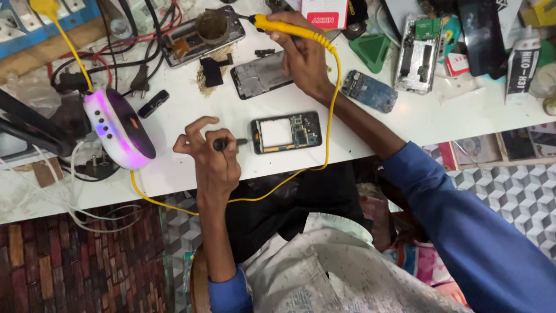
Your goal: The person uses a soldering iron and a probe to work on the motherboard of a disassembled mobile phone. They repeatedly apply heat and make contact with various points on the circuit board while the phone remains open on the workbench.
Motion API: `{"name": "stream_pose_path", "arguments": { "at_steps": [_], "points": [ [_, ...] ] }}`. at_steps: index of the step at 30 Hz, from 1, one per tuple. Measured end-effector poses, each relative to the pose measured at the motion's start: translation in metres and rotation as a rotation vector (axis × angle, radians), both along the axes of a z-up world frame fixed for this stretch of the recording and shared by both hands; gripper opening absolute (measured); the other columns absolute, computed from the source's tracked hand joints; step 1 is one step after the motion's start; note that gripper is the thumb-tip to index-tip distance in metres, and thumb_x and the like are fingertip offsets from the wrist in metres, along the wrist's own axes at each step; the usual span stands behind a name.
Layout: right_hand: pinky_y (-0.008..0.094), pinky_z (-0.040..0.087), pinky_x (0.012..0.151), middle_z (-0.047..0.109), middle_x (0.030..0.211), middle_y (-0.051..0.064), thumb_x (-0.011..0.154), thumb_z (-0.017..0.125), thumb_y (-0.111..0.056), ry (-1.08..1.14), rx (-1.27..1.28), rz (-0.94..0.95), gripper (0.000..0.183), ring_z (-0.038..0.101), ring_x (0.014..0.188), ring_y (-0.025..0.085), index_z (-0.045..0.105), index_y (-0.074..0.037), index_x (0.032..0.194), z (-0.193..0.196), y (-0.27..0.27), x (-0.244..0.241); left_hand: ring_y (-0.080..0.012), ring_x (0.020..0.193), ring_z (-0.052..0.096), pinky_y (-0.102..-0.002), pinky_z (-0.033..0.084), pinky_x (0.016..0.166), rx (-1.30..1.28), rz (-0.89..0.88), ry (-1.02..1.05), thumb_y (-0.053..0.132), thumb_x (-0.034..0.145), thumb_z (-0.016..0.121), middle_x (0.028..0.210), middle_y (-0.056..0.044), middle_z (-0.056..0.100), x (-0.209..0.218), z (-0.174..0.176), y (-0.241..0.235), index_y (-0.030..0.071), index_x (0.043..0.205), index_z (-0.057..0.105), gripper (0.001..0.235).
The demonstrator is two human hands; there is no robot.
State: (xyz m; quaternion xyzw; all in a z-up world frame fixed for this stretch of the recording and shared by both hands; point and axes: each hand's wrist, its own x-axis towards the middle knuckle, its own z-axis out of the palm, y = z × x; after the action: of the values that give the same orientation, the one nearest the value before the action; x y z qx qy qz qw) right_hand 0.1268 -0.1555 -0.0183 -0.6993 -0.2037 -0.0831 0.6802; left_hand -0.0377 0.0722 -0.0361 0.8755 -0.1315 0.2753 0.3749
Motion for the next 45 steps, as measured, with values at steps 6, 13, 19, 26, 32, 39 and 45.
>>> {"name": "stream_pose_path", "arguments": {
  "at_steps": [6,13,19,26,32,39,45],
  "points": [
    [0.022,0.045,0.051,0.074,0.109,0.007,0.109,0.070,-0.012,-0.107,-0.078,-0.100,0.022,0.055,0.058,0.005,0.063,-0.004,0.129,-0.001,0.000,-0.004,-0.0210,0.129,0.042,-0.047,0.021,0.100,0.051,-0.017,-0.032,0.028,0.110,0.049,0.105,0.001,0.063,0.001,0.000,0.001,0.011,0.093,0.059,0.026],
    [0.023,0.043,0.050,0.072,0.103,0.009,0.111,0.069,-0.012,-0.273,-0.112,-0.094,0.018,0.055,0.058,0.008,0.066,-0.003,0.127,0.009,-0.004,-0.008,-0.0190,0.130,0.044,-0.048,0.021,0.100,0.078,0.002,-0.021,0.032,0.111,0.049,0.095,0.004,0.066,0.002,0.001,0.001,0.011,0.095,0.059,0.028],
    [0.023,0.040,0.043,0.075,0.101,0.014,0.110,0.065,-0.019,0.069,0.117,-0.013,0.024,0.053,0.050,0.008,0.059,-0.003,0.128,0.014,-0.004,-0.004,-0.0209,0.130,0.045,-0.047,0.020,0.098,0.146,0.009,-0.045,0.025,0.108,0.057,0.094,0.006,0.067,0.004,0.002,0.000,0.011,0.099,0.060,0.016],
    [0.022,0.041,0.042,0.078,0.109,0.019,0.112,0.060,-0.026,0.100,0.042,0.059,0.029,0.060,0.053,0.009,0.057,-0.004,0.130,0.019,-0.014,0.000,-0.0195,0.130,0.046,-0.048,0.020,0.097,0.183,0.042,-0.035,0.022,0.109,0.056,0.093,0.008,0.069,0.002,0.003,-0.002,0.010,0.101,0.058,0.014],
    [0.023,0.041,0.046,0.077,0.121,0.022,0.116,0.056,-0.031,0.049,0.062,0.136,0.031,0.059,0.056,0.011,0.055,-0.006,0.135,0.021,-0.017,-0.002,-0.0191,0.128,0.046,-0.047,0.021,0.098,0.176,0.076,-0.019,0.027,0.112,0.051,0.091,0.008,0.068,0.003,0.005,-0.005,0.011,0.096,0.058,0.024],
    [0.022,0.041,0.045,0.078,0.122,0.019,0.116,0.053,-0.033,0.050,-0.002,0.114,0.031,0.061,0.056,0.011,0.057,-0.007,0.132,0.023,-0.021,-0.002,-0.0197,0.128,0.046,-0.047,0.021,0.097,0.180,0.088,-0.011,0.027,0.112,0.052,0.092,0.007,0.068,0.002,0.006,-0.004,0.010,0.094,0.058,0.026],
    [0.024,0.047,0.049,0.079,0.117,0.020,0.115,0.060,-0.024,0.024,0.067,0.103,0.024,0.061,0.058,0.012,0.059,-0.004,0.128,0.010,-0.006,0.003,-0.0221,0.128,0.044,-0.047,0.021,0.099,0.160,0.082,-0.025,0.026,0.113,0.054,0.099,0.004,0.069,0.002,0.006,-0.004,0.008,0.100,0.059,0.023]
  ]
}}
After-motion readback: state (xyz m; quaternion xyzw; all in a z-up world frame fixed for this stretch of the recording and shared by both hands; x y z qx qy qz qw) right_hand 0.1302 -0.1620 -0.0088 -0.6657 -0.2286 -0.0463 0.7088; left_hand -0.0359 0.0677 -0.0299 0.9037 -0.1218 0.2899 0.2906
